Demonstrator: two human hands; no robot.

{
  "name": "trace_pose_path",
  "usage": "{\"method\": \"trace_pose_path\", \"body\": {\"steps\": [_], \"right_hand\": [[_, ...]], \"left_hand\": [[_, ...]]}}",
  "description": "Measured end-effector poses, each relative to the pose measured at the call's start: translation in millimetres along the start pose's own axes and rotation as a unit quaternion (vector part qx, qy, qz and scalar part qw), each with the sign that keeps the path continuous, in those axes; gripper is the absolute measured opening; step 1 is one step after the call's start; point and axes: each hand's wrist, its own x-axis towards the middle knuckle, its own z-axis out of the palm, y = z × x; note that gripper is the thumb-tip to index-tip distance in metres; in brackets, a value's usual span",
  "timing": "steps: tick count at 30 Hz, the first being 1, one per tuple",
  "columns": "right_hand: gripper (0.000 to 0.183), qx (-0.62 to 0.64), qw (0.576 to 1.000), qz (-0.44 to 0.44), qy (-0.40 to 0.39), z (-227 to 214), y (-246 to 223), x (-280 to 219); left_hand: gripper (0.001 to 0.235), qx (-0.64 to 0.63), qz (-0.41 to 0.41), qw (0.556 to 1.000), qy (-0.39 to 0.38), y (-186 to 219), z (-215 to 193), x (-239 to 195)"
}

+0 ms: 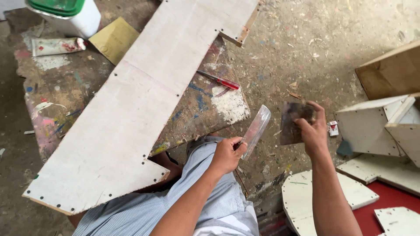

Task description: Removing screws from a large wooden component and using a scraper to clean the edges.

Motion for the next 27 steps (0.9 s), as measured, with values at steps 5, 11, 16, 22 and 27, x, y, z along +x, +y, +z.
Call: {"method": "trace_pose_path", "body": {"steps": [5, 11, 16, 22, 27], "right_hand": [[0.063, -0.039, 0.997, -0.063, -0.014, 28.6, -9.9, -16.4], [0.057, -0.206, 0.962, -0.171, -0.048, 56.2, 34.3, -40.2], [0.059, -0.211, 0.964, -0.159, -0.016, 50.0, 30.0, -27.2], [0.058, -0.197, 0.957, -0.183, -0.109, 55.4, 33.4, -78.1], [0.049, -0.021, 0.997, -0.075, 0.015, 26.8, 38.2, -38.8]], "left_hand": [[0.034, 0.022, 0.011, 1.000, -0.014, 12.6, 8.5, -6.9], [0.054, 0.016, 0.000, 0.999, 0.027, 5.7, 15.0, -11.4], [0.060, 0.023, 0.027, 0.998, 0.054, 9.2, 16.0, -4.6], [0.058, 0.024, 0.010, 0.995, 0.091, 11.9, 11.3, -5.5], [0.035, -0.093, -0.060, 0.992, 0.061, 14.3, 12.0, -8.0]]}}
